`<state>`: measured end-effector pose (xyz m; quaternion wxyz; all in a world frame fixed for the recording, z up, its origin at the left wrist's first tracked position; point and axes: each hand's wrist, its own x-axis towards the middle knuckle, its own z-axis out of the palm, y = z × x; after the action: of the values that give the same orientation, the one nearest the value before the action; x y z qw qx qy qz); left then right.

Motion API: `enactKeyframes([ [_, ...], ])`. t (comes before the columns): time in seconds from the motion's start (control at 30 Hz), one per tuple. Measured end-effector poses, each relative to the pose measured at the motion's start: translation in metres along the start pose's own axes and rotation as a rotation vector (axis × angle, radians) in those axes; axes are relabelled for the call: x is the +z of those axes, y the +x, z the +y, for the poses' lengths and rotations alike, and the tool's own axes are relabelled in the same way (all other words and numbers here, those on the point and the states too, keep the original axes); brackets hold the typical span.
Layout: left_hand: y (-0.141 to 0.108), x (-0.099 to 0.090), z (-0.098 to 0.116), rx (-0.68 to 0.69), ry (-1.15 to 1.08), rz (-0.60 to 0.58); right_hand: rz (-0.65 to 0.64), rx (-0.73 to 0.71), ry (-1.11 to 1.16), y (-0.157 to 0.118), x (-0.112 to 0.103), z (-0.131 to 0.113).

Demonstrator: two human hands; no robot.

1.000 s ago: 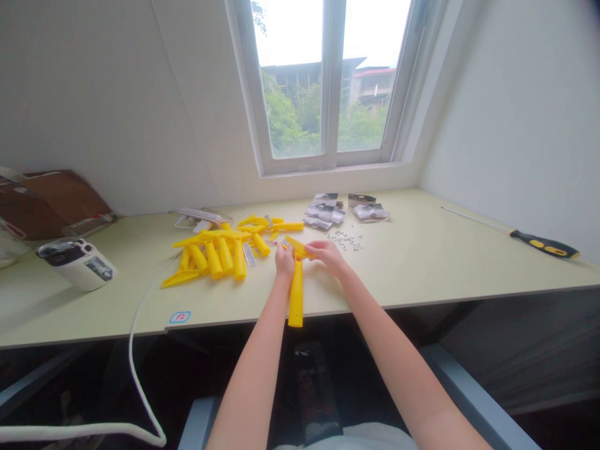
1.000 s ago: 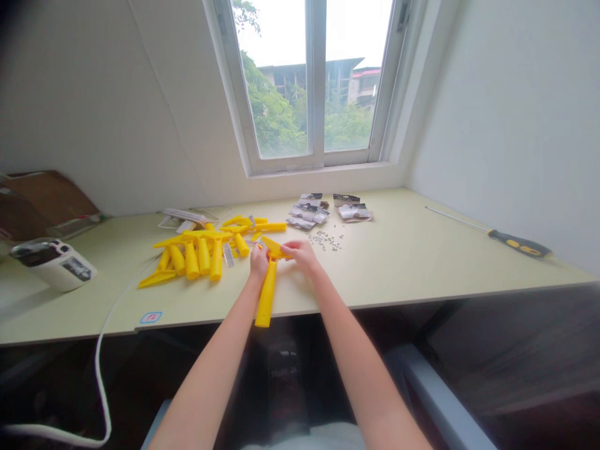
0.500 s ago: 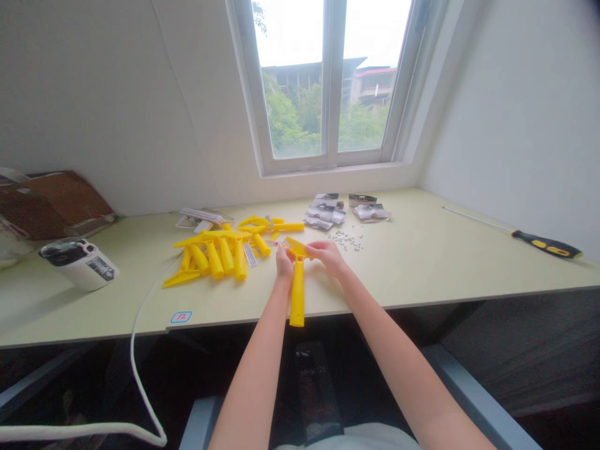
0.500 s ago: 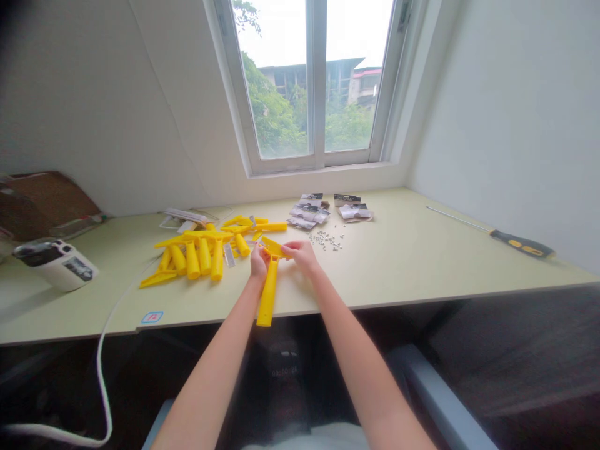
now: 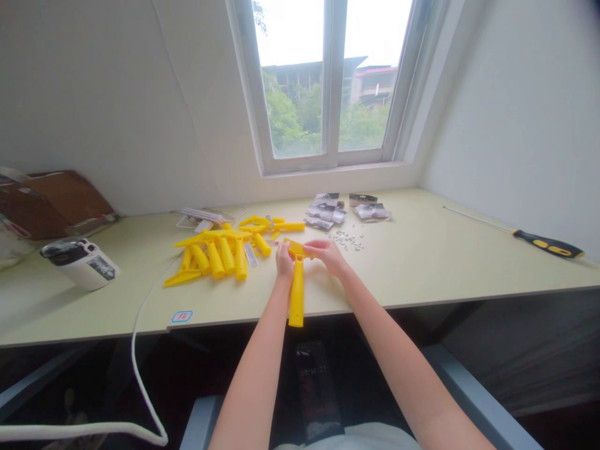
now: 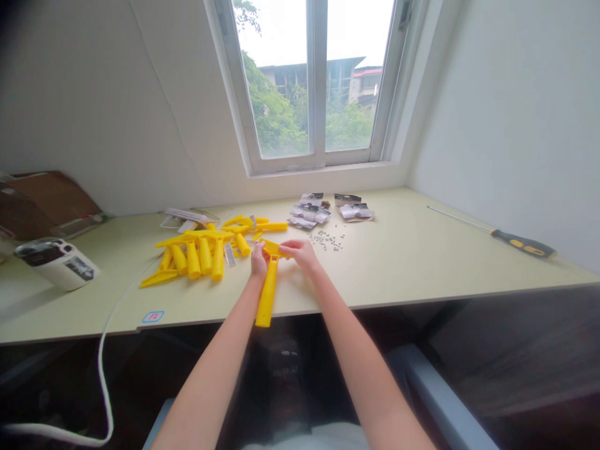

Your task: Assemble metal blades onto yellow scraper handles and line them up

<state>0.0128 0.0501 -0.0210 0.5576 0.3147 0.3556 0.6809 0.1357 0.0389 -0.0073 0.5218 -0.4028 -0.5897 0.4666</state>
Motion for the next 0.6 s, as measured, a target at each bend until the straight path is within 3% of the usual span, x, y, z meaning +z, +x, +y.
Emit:
enactKeyframes([
  [0.33,-0.012,0.008,0.01,0.018,0.009,0.018,0.044,-0.003,0.003,0.0,0.004,-0.001],
  [0.6,-0.002,0.002,0.0,0.063,0.04,0.016,0.078,-0.023,0.015,-0.002,0.007,-0.004],
])
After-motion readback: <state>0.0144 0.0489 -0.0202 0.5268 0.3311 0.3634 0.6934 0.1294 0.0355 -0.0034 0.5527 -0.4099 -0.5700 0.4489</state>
